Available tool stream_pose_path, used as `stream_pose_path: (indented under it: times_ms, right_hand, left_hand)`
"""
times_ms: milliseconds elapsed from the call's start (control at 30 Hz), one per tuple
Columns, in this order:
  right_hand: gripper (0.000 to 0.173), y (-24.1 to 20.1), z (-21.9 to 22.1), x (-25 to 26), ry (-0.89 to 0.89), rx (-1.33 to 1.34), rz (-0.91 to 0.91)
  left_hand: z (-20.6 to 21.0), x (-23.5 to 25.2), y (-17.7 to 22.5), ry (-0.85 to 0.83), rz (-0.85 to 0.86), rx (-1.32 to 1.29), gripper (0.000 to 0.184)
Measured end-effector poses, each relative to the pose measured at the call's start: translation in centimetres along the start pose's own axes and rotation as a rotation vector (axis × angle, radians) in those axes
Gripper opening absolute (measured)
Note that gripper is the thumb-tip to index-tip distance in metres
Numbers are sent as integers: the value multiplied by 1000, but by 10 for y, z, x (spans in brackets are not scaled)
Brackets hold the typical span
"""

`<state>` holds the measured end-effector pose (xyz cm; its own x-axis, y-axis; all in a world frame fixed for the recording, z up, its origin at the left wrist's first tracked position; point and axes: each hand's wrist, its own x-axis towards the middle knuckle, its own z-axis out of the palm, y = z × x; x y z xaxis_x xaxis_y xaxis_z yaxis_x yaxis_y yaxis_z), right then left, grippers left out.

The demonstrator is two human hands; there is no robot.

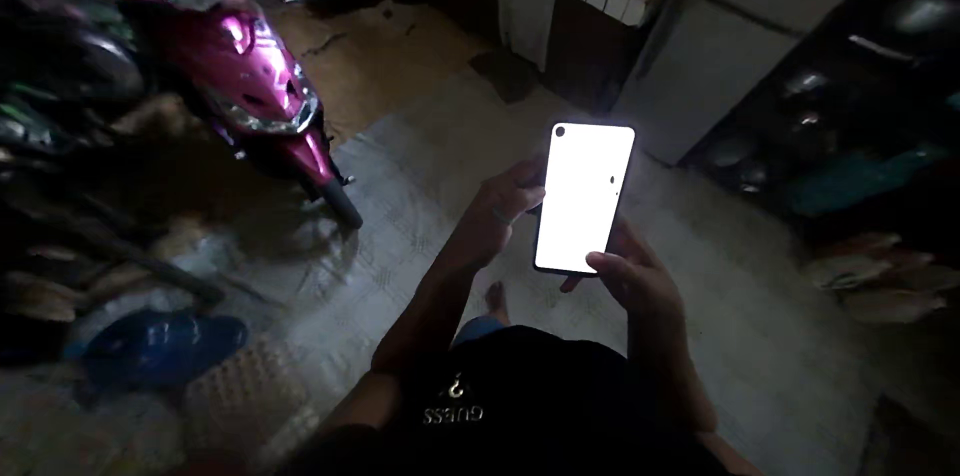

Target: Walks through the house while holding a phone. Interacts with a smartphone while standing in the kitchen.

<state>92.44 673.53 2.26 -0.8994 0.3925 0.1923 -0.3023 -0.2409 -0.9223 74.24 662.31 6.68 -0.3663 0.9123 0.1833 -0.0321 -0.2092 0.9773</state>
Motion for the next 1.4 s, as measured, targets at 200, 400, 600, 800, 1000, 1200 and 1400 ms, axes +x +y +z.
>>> stream_pose_path:
  times_ms: [200,400,600,800,1000,1200,1400]
  right_hand:
    - [79,-20,-107,166,190,-15,-22]
    - [88,-25,-229,290,403,-37,-37]
    - [93,-41,-369,413,462,13,-74]
    - [94,-77,-489,530,469,81,-98]
    - [93,-91,-585,615,578,38,-136]
    - [92,-92,-663,687,761,-13,-274]
    - [99,-101,-719,757,982,-6,-395]
  left_hand:
    - [-43,229,-17,-133,-19,-13,40]
    - [-52,426,-68,-304,-5,-76,42]
    - [-47,617,-113,-413,25,-87,44]
    - [-41,797,-133,-511,30,-64,43]
    - [-29,947,-172,-592,38,-138,43]
    - [-15,1099,-198,-865,81,-43,46]
    - [46,1310,-196,-802,428,196,59]
